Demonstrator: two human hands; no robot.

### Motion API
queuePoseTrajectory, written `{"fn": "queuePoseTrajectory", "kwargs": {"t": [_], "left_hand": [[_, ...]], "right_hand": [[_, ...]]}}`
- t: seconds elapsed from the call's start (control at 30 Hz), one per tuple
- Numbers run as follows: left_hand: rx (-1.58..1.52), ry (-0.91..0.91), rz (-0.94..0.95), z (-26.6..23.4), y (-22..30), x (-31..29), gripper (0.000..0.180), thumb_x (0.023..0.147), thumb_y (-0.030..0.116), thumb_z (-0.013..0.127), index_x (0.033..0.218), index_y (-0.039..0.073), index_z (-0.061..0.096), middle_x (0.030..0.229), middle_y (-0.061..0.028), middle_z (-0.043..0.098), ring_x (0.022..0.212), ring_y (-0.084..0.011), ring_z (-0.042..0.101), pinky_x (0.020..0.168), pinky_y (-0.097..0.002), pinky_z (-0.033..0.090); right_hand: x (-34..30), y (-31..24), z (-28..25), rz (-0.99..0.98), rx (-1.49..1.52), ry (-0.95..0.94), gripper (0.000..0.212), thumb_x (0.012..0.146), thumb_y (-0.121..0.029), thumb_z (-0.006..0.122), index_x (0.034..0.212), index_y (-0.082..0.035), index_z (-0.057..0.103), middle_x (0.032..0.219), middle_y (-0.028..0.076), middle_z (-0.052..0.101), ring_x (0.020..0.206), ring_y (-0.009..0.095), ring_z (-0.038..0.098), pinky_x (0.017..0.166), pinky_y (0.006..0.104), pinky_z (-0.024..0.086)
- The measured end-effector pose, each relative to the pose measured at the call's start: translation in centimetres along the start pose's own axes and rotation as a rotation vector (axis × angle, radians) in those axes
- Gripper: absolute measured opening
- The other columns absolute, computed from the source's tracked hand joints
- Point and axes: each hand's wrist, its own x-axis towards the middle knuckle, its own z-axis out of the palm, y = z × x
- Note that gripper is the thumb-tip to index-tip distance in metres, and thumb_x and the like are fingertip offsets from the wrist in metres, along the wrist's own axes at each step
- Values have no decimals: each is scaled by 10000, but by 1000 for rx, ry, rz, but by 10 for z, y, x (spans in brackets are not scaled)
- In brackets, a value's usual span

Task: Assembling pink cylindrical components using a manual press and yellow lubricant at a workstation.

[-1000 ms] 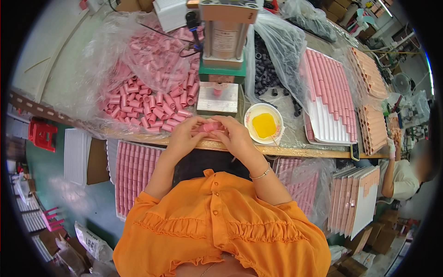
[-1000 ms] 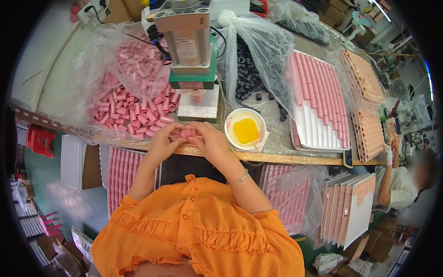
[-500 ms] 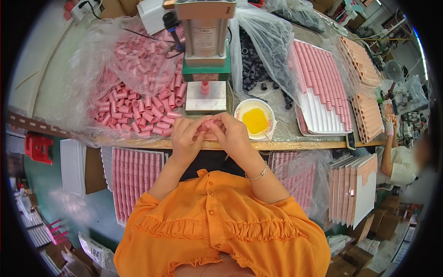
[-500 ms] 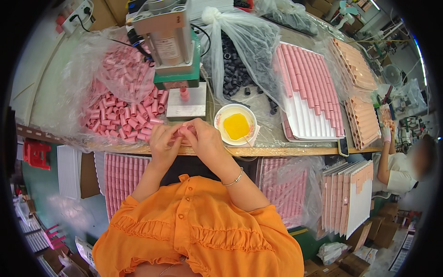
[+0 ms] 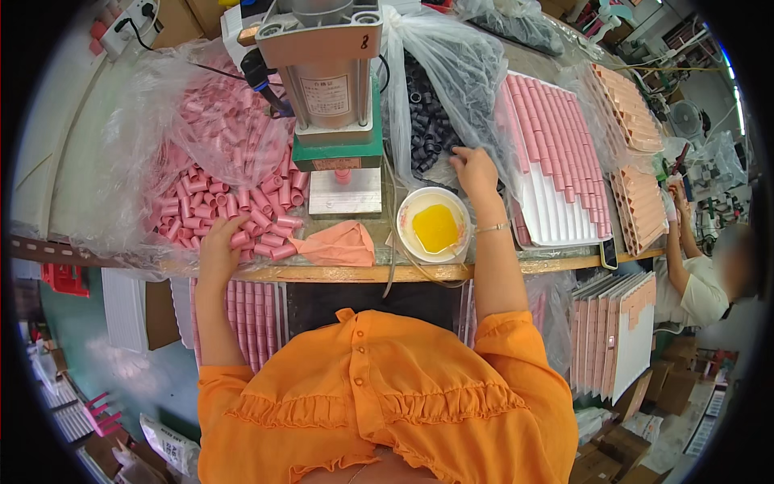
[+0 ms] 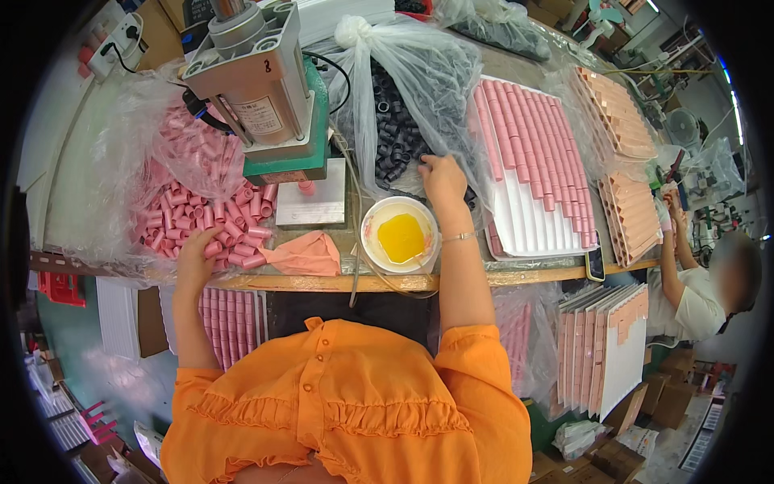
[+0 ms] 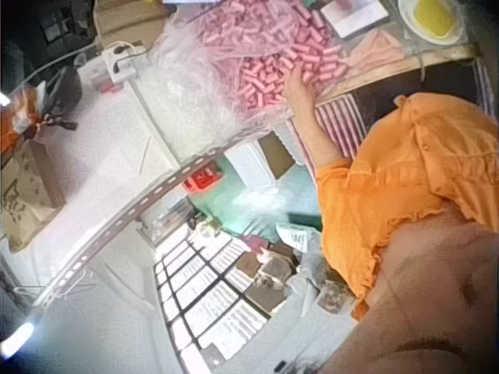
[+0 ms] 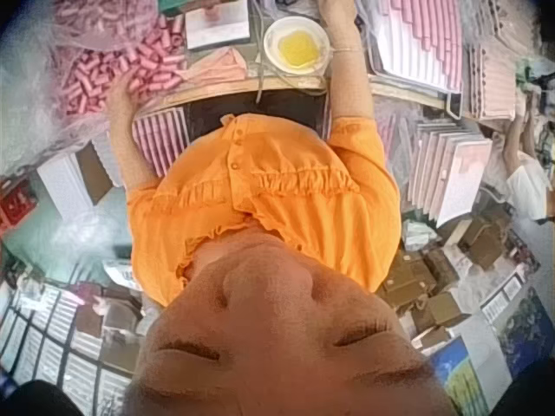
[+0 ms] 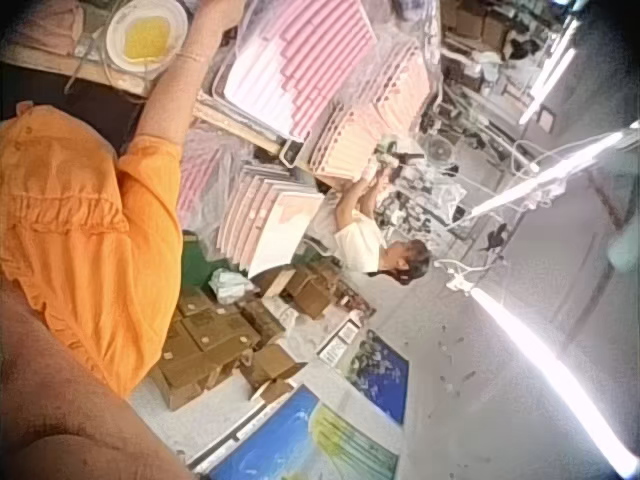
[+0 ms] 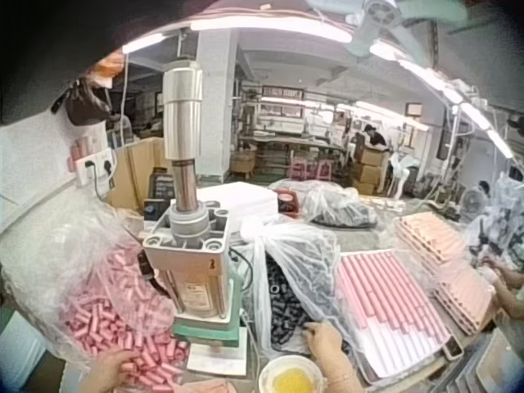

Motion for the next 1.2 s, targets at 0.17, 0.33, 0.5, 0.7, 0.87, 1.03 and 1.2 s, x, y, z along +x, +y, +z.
{"fn": "queuePoseTrajectory", "kwargs": {"t": [0.17, 0.33, 0.5, 0.7, 0.87, 1.03, 1.2], "left_hand": [[-67, 37, 45, 6, 0, 17, 408, 720, -63, 672, 1096, 95, 656, 893, -109, 579, 847, -337, 596, 737, -378, 481], [-401, 179, 6, 11, 26, 9, 371, 733, -50, 702, 1085, 51, 648, 962, -59, 625, 887, -237, 626, 790, -329, 495], [-1111, -109, -107, 63, 111, 9, 368, 743, -48, 718, 1097, 29, 656, 1034, -61, 675, 1043, -182, 600, 883, -296, 476], [-729, 107, 332, 69, 168, 18, 298, 746, -1, 752, 1037, 38, 697, 970, -67, 676, 977, -227, 596, 839, -328, 480], [-1026, 53, -27, 65, 203, 8, 343, 712, 33, 788, 1046, 52, 712, 892, -63, 644, 910, -249, 577, 810, -334, 471], [-550, 170, 453, 81, 206, 18, 363, 703, 101, 783, 1052, 45, 702, 844, -79, 645, 886, -286, 569, 785, -383, 469], [-473, 167, 566, 81, 222, 28, 318, 703, 86, 762, 1004, 22, 683, 838, -96, 636, 869, -307, 569, 765, -398, 454]], "right_hand": [[1, -4, -10, -29, 18, 115, 87, 812, -158, 712, 857, -82, 707, 885, 124, 639, 807, 328, 636, 717, 423, 496], [-71, -43, -74, -105, 270, -80, 77, 826, -136, 702, 858, -68, 687, 836, 106, 610, 750, 310, 612, 676, 400, 481], [-132, -48, -71, -393, 96, -30, 45, 793, -128, 693, 834, -110, 689, 836, 54, 573, 795, 251, 581, 693, 391, 418], [-134, -50, -66, -492, -23, 6, 52, 765, -119, 699, 814, -122, 683, 865, 36, 556, 849, 223, 563, 715, 377, 371], [-141, -60, -80, -224, 781, 44, 131, 748, -85, 757, 828, -57, 657, 937, 62, 588, 885, 239, 576, 741, 389, 396], [-140, -91, -95, -386, 698, 116, 141, 753, -93, 755, 842, -60, 651, 934, 61, 583, 874, 238, 573, 741, 390, 393], [-142, -91, -107, -498, 314, 179, 126, 775, -89, 733, 882, -82, 667, 951, 59, 595, 894, 222, 576, 792, 372, 360]]}}
